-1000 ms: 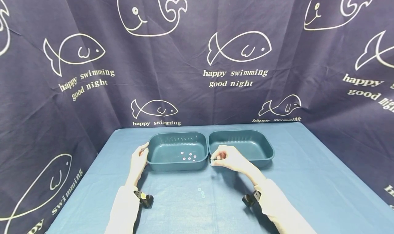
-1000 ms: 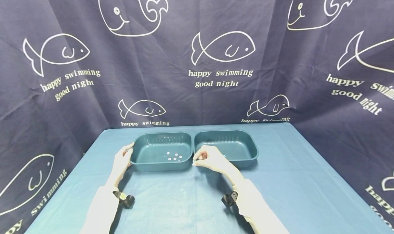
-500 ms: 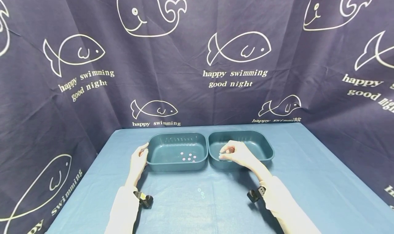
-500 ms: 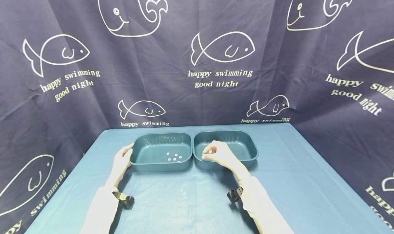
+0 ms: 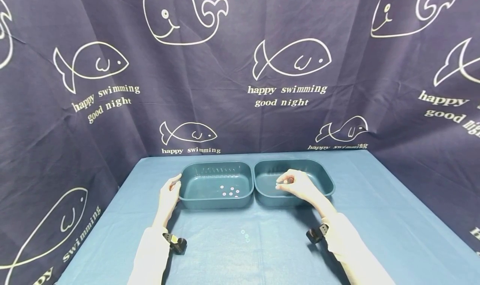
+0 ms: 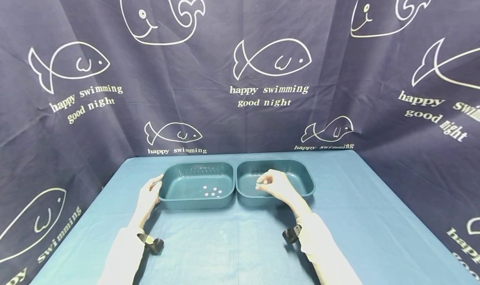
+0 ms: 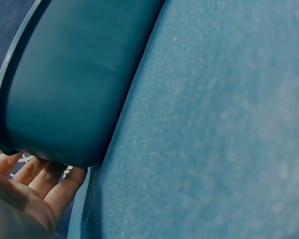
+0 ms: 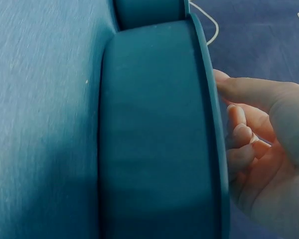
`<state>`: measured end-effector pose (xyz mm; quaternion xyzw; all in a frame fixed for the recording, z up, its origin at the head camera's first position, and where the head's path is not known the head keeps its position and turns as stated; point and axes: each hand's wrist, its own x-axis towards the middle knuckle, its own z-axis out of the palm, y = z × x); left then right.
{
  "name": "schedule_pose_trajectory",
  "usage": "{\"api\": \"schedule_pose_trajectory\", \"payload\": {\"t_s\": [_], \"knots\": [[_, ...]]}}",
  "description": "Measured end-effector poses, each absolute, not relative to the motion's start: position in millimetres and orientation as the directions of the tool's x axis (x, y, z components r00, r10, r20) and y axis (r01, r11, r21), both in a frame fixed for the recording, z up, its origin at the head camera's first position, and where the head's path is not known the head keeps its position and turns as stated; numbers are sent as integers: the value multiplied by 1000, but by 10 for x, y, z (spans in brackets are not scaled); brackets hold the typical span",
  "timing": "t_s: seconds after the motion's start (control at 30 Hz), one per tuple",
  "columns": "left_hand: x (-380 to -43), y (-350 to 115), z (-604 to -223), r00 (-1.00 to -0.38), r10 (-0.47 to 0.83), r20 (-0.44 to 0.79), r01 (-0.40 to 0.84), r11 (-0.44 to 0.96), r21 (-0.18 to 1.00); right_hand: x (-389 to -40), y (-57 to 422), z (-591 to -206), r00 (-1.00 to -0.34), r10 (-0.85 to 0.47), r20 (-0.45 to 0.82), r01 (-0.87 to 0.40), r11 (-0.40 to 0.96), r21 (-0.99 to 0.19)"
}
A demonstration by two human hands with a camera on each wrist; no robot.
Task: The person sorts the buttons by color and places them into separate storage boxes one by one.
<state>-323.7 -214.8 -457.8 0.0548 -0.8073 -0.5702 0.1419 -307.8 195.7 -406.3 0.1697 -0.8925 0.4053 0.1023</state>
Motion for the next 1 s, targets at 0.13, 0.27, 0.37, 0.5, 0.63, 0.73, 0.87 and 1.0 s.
{"api": "schedule_pose_trajectory", "payload": {"t_s": [0.13, 0.27, 0.37, 0.5, 0.63, 0.73, 0.87, 1.0], "knots": [[-3233, -2146, -4576, -953, -253, 169, 76, 341, 937, -3098, 2007, -4092, -930, -206, 305, -365, 617, -697], [-3233, -2141, -4577, -951, -257, 172, 78, 339, 938, -3118, 2057, -4109, -938, -186, 293, -342, 646, -683], [-3236, -2139, -4581, -950, -260, 173, 79, 335, 939, -3135, 2096, -4111, -939, -170, 300, -332, 677, -657], [-3234, -2137, -4584, -948, -264, 177, 83, 332, 940, -3160, 2145, -4120, -941, -148, 304, -316, 708, -632], [-3224, -2135, -4579, -947, -265, 183, 87, 336, 938, -3196, 2193, -4149, -949, -121, 292, -284, 732, -620], [-3222, -2136, -4575, -947, -264, 180, 86, 333, 939, -3218, 2233, -4170, -954, -106, 280, -263, 745, -613], [-3228, -2136, -4576, -949, -264, 174, 84, 321, 943, -3226, 2276, -4169, -957, -88, 276, -244, 760, -602], [-3229, -2130, -4572, -947, -267, 179, 87, 322, 943, -3235, 2316, -4163, -958, -76, 275, -230, 778, -584]]}}
